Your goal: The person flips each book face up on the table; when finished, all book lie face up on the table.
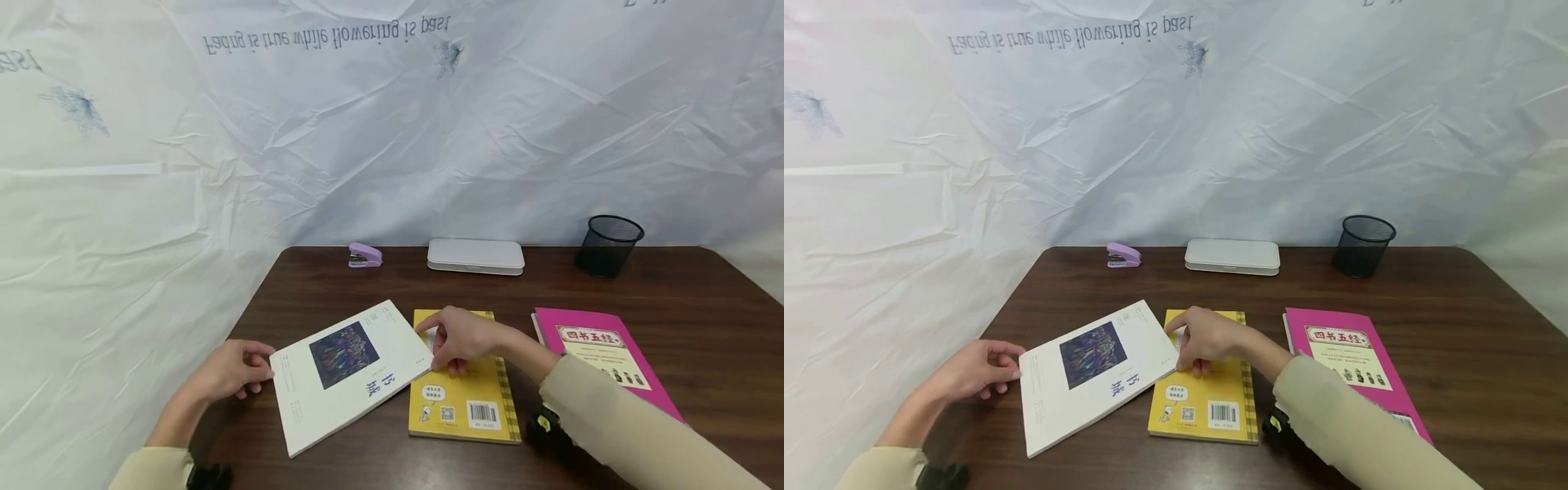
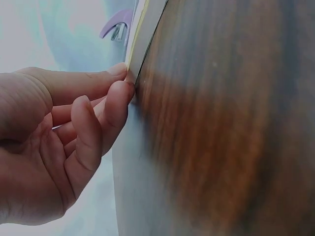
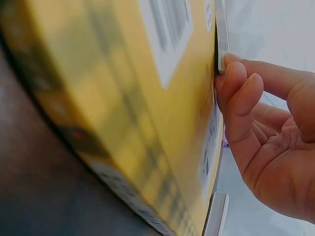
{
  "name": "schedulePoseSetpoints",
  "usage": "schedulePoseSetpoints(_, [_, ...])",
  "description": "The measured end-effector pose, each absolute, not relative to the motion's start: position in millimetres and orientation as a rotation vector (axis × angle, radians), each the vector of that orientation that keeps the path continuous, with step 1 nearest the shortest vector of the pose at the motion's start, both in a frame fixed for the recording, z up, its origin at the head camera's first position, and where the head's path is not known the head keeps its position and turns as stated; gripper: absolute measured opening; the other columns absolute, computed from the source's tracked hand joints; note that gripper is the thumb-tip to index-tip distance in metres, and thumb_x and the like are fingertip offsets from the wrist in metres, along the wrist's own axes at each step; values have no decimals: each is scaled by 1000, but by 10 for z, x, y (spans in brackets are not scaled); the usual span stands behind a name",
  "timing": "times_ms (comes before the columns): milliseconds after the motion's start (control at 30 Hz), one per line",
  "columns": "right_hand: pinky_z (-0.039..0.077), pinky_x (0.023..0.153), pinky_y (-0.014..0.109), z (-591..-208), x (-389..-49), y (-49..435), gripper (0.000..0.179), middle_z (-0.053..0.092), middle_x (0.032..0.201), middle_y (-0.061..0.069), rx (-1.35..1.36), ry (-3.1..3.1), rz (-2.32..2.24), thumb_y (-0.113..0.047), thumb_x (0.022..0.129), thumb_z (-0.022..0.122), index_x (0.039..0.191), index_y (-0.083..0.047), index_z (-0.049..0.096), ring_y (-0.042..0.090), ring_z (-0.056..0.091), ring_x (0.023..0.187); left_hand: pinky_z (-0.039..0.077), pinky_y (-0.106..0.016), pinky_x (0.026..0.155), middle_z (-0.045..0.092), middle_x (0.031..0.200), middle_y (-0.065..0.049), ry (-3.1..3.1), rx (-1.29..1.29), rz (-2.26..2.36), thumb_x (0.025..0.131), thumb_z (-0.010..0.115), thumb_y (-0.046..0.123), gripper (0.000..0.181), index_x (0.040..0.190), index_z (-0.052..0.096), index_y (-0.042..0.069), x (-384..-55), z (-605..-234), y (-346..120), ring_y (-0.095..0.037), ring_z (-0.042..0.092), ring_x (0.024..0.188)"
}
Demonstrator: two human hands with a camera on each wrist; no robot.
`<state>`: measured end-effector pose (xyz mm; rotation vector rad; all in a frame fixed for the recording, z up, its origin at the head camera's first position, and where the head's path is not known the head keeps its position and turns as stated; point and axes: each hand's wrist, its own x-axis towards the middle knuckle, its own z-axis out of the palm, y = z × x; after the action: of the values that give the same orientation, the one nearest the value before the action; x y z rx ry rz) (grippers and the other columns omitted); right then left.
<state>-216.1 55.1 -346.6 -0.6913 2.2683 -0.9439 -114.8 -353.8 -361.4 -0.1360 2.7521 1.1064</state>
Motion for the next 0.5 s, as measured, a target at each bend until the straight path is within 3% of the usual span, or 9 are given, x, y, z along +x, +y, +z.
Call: schedulePoseSetpoints(500, [51, 51, 23, -3398, -2442, 347, 58, 71, 72, 7, -742, 2289, -796, -3, 89, 81, 144, -8, 64, 14, 59, 51, 52, -29, 46, 65, 75, -4, 2771, -194, 1128, 88, 77, 2, 29, 115, 70, -7, -964, -3641, -3603, -17, 64, 59])
